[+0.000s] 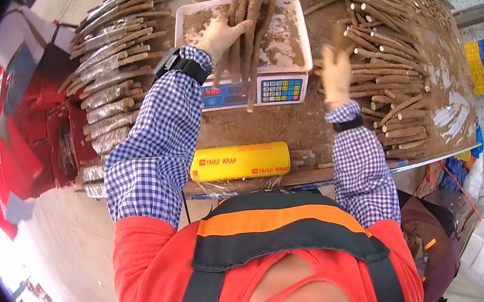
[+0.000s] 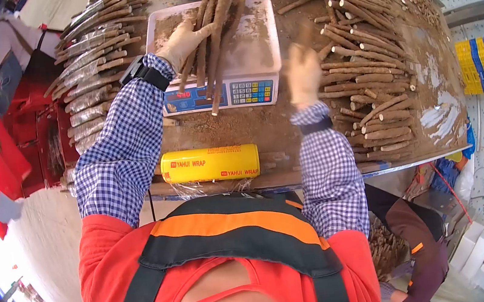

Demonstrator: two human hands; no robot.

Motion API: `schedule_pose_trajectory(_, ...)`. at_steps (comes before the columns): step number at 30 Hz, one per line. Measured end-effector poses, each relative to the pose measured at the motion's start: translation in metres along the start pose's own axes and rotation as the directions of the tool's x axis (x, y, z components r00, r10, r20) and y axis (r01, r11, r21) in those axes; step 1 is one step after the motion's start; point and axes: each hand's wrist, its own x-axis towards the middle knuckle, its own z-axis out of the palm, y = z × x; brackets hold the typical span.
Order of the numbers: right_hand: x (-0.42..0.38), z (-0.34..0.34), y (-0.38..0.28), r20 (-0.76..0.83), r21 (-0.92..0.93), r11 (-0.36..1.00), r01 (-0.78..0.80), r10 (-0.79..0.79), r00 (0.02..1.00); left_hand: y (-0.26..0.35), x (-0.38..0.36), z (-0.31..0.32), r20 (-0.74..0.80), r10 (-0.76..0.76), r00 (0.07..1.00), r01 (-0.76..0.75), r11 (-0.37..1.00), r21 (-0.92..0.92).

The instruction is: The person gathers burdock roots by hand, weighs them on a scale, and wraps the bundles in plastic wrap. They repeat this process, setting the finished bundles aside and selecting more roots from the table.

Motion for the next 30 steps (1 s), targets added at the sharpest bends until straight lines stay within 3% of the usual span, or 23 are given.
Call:
schedule_pose_trajectory(1, -0.006, 0.013, -0.023, 0.109, -0.121, 0.992, 0.038, -0.025, 0.994, 0.002, 0.000, 0.000, 0.018, -0.073, 0.997, 0.074, 0.994, -0.077)
schedule_pose_trajectory(2, 0.001, 0.034, -0.022, 0.276, -0.122, 0.992, -0.016, 0.050, 0.960, -0.001, 0.008, 0.000, 0.002, -0.125, 0.992, 0.124, 0.990, 0.063)
schedule_pose_trajectory(3, 0.015, 0.059, -0.019, 0.436, -0.129, 0.990, -0.064, 0.114, 0.893, -0.002, 0.012, 0.002, 0.006, -0.118, 0.993, 0.118, 0.991, 0.066)
schedule_pose_trajectory(5, 0.031, 0.111, -0.005, 0.393, -0.199, 0.973, 0.117, -0.030, 0.919, -0.007, 0.020, 0.003, 0.073, -0.004, 0.997, -0.007, 0.987, 0.159)
schedule_pose_trajectory(6, 0.031, 0.123, -0.012, 0.364, -0.322, 0.939, 0.117, 0.009, 0.931, -0.005, 0.018, 0.010, -0.013, 0.142, 0.990, -0.134, 0.960, 0.248)
schedule_pose_trajectory(7, 0.032, 0.133, -0.019, 0.332, -0.440, 0.891, 0.116, 0.041, 0.942, -0.003, 0.014, 0.019, -0.090, 0.097, 0.991, -0.076, 0.973, 0.219)
schedule_pose_trajectory(9, 0.030, 0.147, -0.008, 0.280, -0.397, 0.915, 0.070, 0.048, 0.959, -0.001, 0.009, 0.027, -0.071, -0.034, 0.997, 0.025, 0.993, -0.117)
schedule_pose_trajectory(11, 0.027, 0.139, -0.011, 0.378, -0.168, 0.985, -0.037, 0.099, 0.920, 0.000, 0.003, 0.047, -0.016, -0.014, 1.000, 0.005, 0.879, -0.476)
schedule_pose_trajectory(12, 0.025, 0.132, -0.013, 0.431, -0.055, 0.994, -0.099, 0.113, 0.895, 0.021, -0.016, 0.041, 0.037, 0.026, 0.999, -0.011, 0.938, -0.348)
schedule_pose_trajectory(13, 0.019, 0.122, -0.012, 0.483, 0.052, 0.983, -0.178, 0.131, 0.866, 0.024, -0.023, 0.047, 0.033, 0.016, 0.999, -0.004, 0.935, -0.354)
schedule_pose_trajectory(15, 0.003, 0.097, -0.015, 0.587, 0.243, 0.907, -0.345, 0.145, 0.796, 0.029, -0.036, 0.060, 0.050, -0.032, 0.998, 0.058, 0.679, -0.732)
schedule_pose_trajectory(16, -0.004, 0.086, -0.020, 0.638, 0.326, 0.843, -0.427, 0.136, 0.758, 0.063, -0.068, 0.039, 0.122, -0.134, 0.983, 0.178, 0.841, -0.511)
schedule_pose_trajectory(17, -0.017, 0.068, -0.033, 0.685, 0.374, 0.742, -0.556, 0.184, 0.705, 0.044, -0.067, 0.056, 0.114, -0.146, 0.983, 0.184, 0.836, -0.517)
schedule_pose_trajectory(18, -0.021, 0.058, -0.020, 0.658, 0.372, 0.764, -0.528, 0.185, 0.730, 0.005, -0.056, 0.094, -0.050, 0.187, 0.981, -0.194, 0.939, -0.283)
schedule_pose_trajectory(19, -0.024, 0.049, -0.007, 0.631, 0.371, 0.783, -0.500, 0.182, 0.754, -0.034, -0.045, 0.133, -0.109, 0.524, 0.845, -0.525, 0.851, 0.020)
schedule_pose_trajectory(20, -0.033, 0.040, -0.004, 0.684, 0.471, 0.703, -0.532, 0.090, 0.724, -0.061, -0.036, 0.177, -0.262, 0.685, 0.680, -0.569, 0.718, 0.401)
schedule_pose_trajectory(21, -0.060, 0.031, -0.018, 0.558, 0.600, 0.709, -0.370, -0.039, 0.829, -0.002, -0.088, 0.139, -0.239, 0.527, 0.816, -0.529, 0.847, 0.061)
schedule_pose_trajectory(23, -0.064, 0.014, 0.011, 0.674, 0.479, 0.695, -0.536, 0.101, 0.732, 0.032, -0.131, 0.132, -0.171, 0.301, 0.938, -0.326, 0.934, -0.147)
schedule_pose_trajectory(25, -0.088, 0.000, 0.015, 0.688, 0.492, 0.698, -0.520, 0.055, 0.724, 0.050, -0.164, 0.137, -0.122, 0.152, 0.981, -0.161, 0.984, -0.069)
schedule_pose_trajectory(28, -0.122, -0.017, 0.006, 0.586, 0.658, 0.580, -0.479, 0.004, 0.810, 0.068, -0.207, 0.142, -0.261, 0.421, 0.869, -0.247, 0.825, 0.508)
schedule_pose_trajectory(29, -0.129, -0.023, 0.007, 0.594, 0.656, 0.574, -0.490, 0.009, 0.805, 0.068, -0.214, 0.144, -0.259, 0.412, 0.873, -0.237, 0.825, 0.513)
schedule_pose_trajectory(30, -0.135, -0.030, 0.007, 0.629, 0.679, 0.479, -0.557, 0.012, 0.777, 0.067, -0.219, 0.144, -0.225, 0.423, 0.878, -0.353, 0.889, 0.292)
